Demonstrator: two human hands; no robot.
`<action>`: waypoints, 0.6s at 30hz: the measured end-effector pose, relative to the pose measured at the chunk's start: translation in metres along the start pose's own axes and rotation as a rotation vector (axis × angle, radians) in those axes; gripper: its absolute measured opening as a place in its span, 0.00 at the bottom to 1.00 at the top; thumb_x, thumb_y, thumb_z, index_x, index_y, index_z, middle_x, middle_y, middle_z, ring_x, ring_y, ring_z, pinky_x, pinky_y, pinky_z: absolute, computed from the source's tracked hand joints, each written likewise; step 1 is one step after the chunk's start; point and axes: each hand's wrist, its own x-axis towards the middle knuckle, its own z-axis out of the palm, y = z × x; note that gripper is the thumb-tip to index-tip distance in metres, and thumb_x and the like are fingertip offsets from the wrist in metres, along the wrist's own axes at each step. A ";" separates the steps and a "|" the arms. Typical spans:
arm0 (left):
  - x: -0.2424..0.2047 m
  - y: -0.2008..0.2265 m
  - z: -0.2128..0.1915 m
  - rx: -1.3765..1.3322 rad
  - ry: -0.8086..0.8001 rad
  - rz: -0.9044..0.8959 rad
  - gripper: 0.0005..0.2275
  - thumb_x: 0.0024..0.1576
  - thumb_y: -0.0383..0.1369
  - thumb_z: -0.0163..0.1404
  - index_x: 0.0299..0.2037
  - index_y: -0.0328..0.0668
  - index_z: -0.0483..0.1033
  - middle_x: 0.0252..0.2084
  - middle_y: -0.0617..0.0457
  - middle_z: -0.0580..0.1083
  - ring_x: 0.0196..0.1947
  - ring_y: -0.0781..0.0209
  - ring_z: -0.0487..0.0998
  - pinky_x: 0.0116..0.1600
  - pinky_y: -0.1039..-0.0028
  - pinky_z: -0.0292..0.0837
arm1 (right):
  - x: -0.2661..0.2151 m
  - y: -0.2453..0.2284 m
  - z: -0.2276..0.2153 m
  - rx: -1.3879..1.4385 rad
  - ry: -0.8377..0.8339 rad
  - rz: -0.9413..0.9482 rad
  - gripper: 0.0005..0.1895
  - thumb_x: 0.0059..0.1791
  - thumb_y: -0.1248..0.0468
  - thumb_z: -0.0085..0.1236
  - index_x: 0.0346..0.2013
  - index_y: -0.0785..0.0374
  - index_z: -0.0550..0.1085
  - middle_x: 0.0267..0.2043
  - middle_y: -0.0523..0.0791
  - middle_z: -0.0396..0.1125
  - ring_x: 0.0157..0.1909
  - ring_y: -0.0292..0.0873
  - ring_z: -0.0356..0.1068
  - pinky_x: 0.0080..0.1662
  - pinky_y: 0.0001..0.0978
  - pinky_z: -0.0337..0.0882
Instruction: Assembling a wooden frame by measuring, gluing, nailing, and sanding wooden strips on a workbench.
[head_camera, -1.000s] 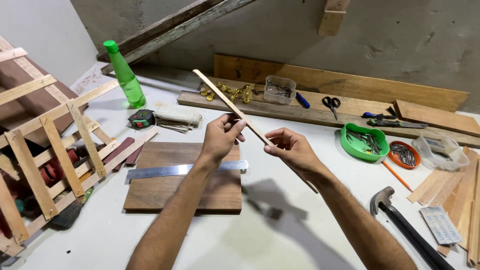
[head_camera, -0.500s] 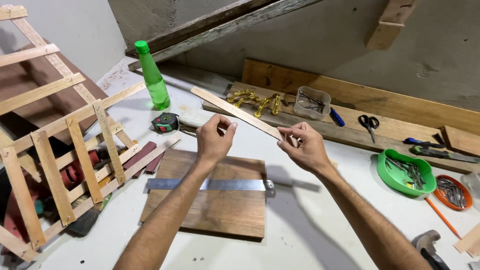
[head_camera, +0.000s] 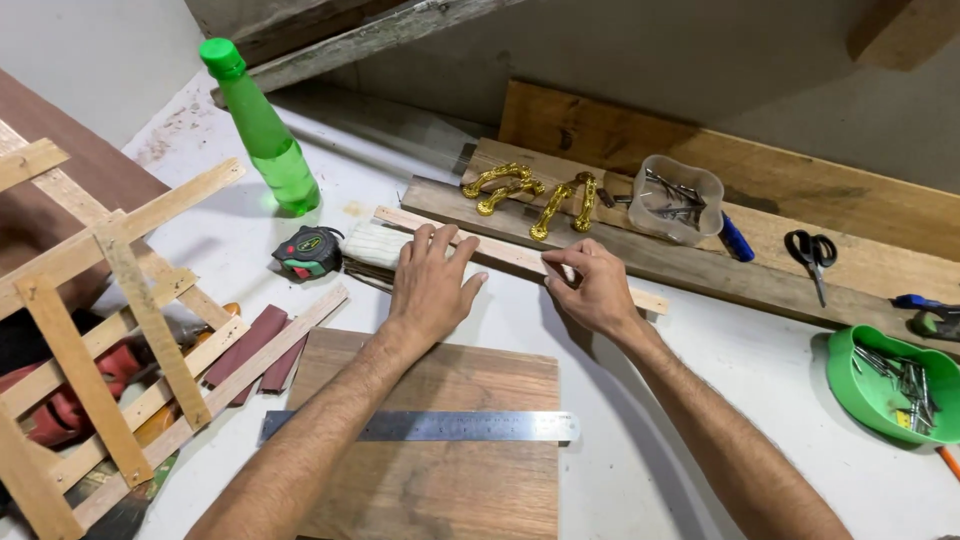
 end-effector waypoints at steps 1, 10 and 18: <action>0.001 -0.002 0.005 -0.004 -0.009 -0.001 0.21 0.56 0.41 0.59 0.56 0.42 0.74 0.61 0.43 0.68 0.63 0.41 0.63 0.61 0.51 0.64 | 0.002 0.001 0.002 0.002 -0.005 0.008 0.15 0.46 0.65 0.65 0.47 0.59 0.82 0.40 0.45 0.71 0.40 0.40 0.72 0.40 0.33 0.76; 0.003 0.001 0.021 0.145 -0.195 -0.008 0.25 0.57 0.48 0.54 0.60 0.40 0.71 0.61 0.37 0.65 0.65 0.37 0.59 0.65 0.46 0.57 | -0.005 0.022 0.004 -0.061 0.000 -0.115 0.19 0.45 0.61 0.69 0.51 0.61 0.81 0.49 0.48 0.75 0.51 0.46 0.73 0.52 0.41 0.74; 0.004 0.039 -0.016 0.115 -0.003 0.112 0.23 0.58 0.47 0.55 0.56 0.37 0.73 0.59 0.35 0.66 0.65 0.37 0.60 0.64 0.47 0.60 | -0.034 -0.007 -0.067 -0.089 0.084 -0.117 0.17 0.47 0.57 0.69 0.48 0.61 0.81 0.51 0.49 0.74 0.55 0.48 0.72 0.56 0.44 0.72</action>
